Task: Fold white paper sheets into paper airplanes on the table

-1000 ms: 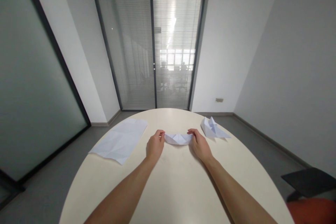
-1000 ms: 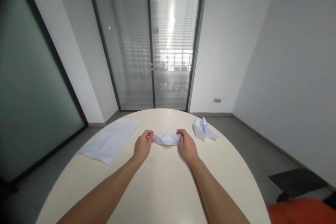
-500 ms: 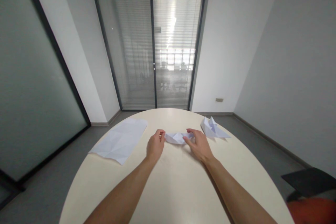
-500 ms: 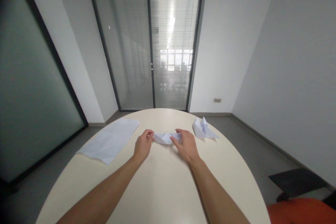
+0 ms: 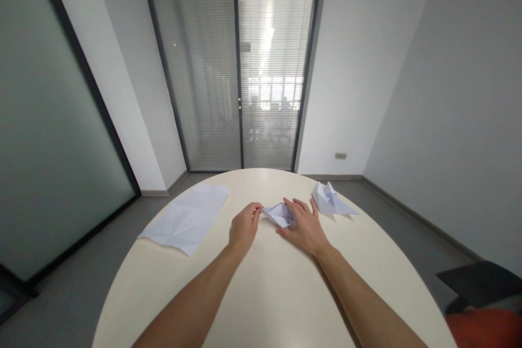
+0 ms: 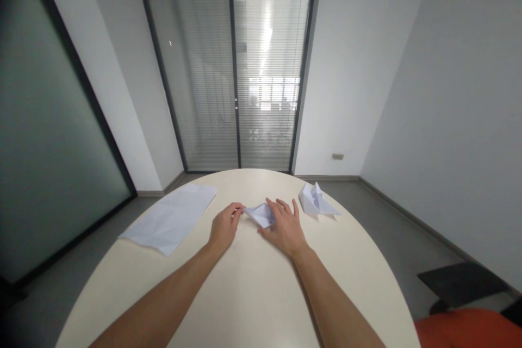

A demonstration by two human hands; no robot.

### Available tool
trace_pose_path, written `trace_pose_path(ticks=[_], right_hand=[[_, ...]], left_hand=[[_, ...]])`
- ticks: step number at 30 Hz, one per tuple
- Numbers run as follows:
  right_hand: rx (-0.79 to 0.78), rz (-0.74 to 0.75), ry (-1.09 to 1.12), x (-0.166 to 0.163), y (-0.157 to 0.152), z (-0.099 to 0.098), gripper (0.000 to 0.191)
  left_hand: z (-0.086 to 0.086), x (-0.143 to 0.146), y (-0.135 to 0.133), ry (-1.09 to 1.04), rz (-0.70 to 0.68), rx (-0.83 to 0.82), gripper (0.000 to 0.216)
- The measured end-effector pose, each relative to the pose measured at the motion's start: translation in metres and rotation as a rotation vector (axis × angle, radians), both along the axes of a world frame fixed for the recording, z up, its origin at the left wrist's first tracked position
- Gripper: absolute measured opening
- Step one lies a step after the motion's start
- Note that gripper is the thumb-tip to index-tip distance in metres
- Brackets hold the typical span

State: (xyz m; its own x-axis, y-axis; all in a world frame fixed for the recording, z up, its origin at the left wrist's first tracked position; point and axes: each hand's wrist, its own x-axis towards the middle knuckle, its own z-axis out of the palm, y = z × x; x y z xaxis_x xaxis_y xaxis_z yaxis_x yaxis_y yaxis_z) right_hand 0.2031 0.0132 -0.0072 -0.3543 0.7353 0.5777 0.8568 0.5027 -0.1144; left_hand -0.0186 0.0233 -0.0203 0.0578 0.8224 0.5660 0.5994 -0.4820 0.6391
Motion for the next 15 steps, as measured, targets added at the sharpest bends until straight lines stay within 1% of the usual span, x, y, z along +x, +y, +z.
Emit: trace_pose_path(ticks=[4,9,15], right_hand=[[-0.013,0.006,0.047,0.0003,0.0000,0.0016,0.071],[-0.024,0.028,0.103,0.0001,0.0017,0.0021,0.065],[-0.031,0.069,0.163,0.0013,0.0011,0.0052,0.035]], left_hand=[[-0.0013,0.0000,0.0018,-0.016,-0.004,0.003,0.019],[-0.0024,0.0001,0.0043,-0.077,-0.004,-0.014,0.017],[0.0008,0.0005,0.0023,-0.149,-0.019,-0.020,0.014]])
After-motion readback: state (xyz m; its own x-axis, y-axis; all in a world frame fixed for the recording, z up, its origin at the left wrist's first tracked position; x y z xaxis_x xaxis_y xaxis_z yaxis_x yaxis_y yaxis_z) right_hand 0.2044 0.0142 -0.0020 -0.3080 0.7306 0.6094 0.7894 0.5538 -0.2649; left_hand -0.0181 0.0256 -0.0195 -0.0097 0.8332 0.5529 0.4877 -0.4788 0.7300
